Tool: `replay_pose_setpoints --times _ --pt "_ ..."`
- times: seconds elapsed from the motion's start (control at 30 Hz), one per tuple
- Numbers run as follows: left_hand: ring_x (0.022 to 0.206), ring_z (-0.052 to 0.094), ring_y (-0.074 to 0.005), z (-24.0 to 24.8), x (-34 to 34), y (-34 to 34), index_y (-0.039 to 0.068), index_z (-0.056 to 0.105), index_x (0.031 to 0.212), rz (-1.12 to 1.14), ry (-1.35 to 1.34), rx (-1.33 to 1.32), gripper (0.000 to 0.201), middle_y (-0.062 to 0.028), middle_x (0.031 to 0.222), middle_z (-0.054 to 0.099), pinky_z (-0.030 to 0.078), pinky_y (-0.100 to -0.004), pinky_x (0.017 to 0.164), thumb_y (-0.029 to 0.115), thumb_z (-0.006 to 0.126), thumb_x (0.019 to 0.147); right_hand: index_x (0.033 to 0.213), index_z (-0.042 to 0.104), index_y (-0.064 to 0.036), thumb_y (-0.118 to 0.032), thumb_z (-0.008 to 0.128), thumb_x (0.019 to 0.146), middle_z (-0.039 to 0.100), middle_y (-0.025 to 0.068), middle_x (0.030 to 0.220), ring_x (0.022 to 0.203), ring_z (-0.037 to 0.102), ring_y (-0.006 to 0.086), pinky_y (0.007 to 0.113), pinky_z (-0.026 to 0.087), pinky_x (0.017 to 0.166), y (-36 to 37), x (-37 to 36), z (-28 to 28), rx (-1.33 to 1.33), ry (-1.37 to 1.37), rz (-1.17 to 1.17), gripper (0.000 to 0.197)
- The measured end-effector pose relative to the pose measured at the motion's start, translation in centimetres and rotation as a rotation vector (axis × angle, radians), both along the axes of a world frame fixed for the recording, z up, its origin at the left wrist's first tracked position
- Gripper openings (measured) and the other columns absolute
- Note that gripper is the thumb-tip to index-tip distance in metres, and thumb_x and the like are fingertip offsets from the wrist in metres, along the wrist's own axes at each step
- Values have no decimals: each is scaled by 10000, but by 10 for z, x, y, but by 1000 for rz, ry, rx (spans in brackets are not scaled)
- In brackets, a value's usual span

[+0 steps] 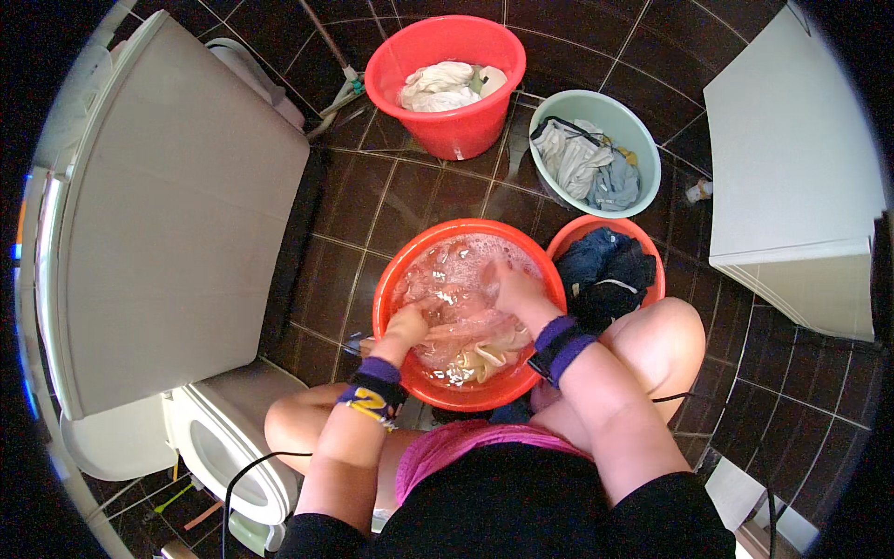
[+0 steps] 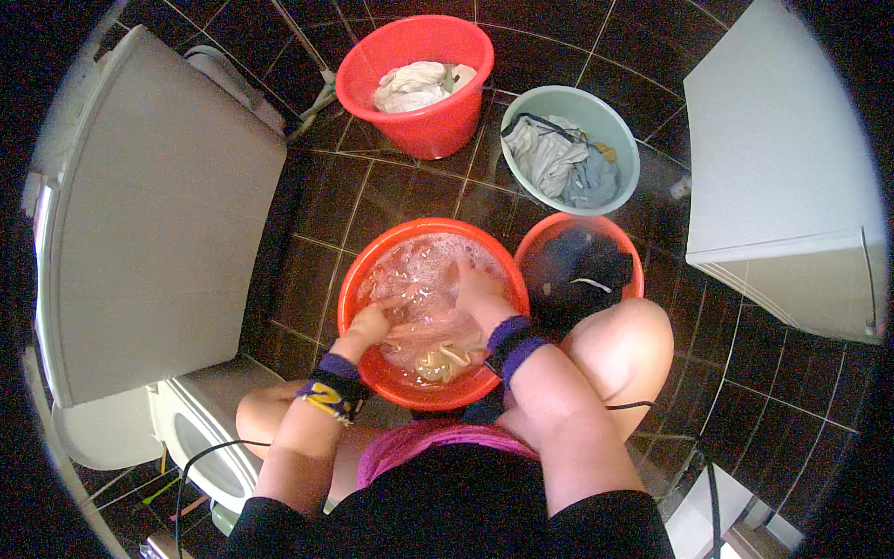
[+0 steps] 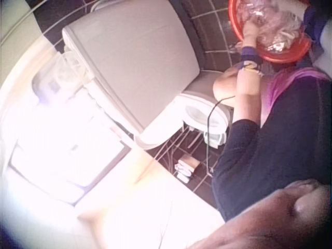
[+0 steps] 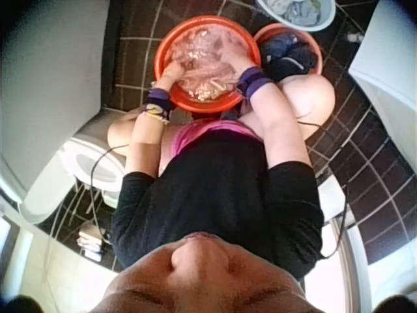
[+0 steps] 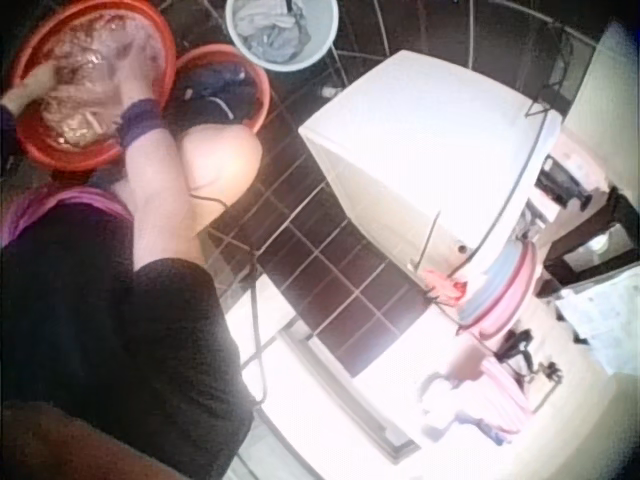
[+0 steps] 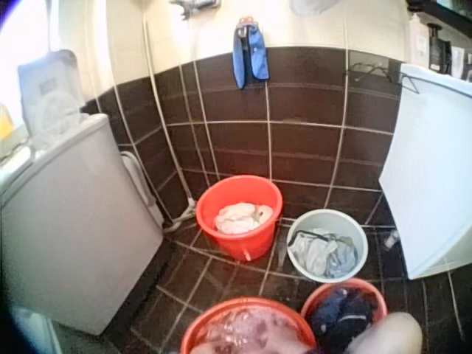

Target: The person washes several pieces of clothing by hand in a bucket of soapy water, scrubbing and wringing out each item individually.

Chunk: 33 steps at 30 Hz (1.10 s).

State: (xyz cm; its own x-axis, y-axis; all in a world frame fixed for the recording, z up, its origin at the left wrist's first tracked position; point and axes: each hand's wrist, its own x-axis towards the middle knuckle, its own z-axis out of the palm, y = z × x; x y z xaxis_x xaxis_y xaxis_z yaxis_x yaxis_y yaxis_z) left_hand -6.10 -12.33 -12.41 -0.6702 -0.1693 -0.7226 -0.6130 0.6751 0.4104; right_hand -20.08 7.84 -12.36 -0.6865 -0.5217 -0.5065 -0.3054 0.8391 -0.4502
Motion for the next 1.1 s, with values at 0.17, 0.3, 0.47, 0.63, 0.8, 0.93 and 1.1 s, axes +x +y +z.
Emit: replay_pose_setpoints --times 0.17,0.3,0.47,0.63,0.8,0.93,1.1 --pt "1019 615 -199 74 18 -3 49 497 1299 557 411 580 419 -155 1087 645 484 -308 883 -9 408 894 1384 352 -93 -66 622 718 518 223 1235 1100 551 347 391 457 906 5 -17 93 -258 32 -57 720" --pt "905 610 -134 153 25 -15 -14 589 1135 535 533 422 267 -107 986 667 479 -258 811 70 455 919 1363 392 -76 16 575 673 577 223 1071 981 589 354 369 473 843 5 -4 172 -674 36 -24 720" --pt "895 564 -119 280 15 8 11 609 1003 507 964 467 225 -51 959 620 444 -248 826 90 419 914 1317 451 -54 55 504 663 563 211 931 935 593 327 329 456 848 8 4 282 -1060 220 140 665" --pt "1001 556 -157 373 25 18 -25 591 1053 690 1340 482 236 -87 1065 598 424 -277 909 76 433 909 1172 484 49 109 439 666 547 68 1059 1051 490 104 237 383 906 12 18 393 -1357 -14 297 511" --pt "1039 549 -173 390 22 16 -50 570 1087 694 1508 595 265 -107 1141 565 427 -289 917 93 425 918 1077 476 30 69 473 661 477 18 921 875 454 81 218 385 780 20 10 411 -1454 230 359 418" --pt "962 584 -172 336 5 18 -18 586 1045 740 1310 587 230 -95 1032 607 461 -289 872 100 449 903 1337 424 10 78 508 689 544 73 1190 1146 480 118 245 359 972 24 10 369 -1303 -169 230 657" --pt "906 582 -147 187 -21 23 1 614 1001 527 1056 261 228 -73 956 642 454 -281 835 156 465 926 1408 321 -29 96 597 659 507 100 1090 1029 534 162 265 425 880 9 10 217 -855 -19 33 809"
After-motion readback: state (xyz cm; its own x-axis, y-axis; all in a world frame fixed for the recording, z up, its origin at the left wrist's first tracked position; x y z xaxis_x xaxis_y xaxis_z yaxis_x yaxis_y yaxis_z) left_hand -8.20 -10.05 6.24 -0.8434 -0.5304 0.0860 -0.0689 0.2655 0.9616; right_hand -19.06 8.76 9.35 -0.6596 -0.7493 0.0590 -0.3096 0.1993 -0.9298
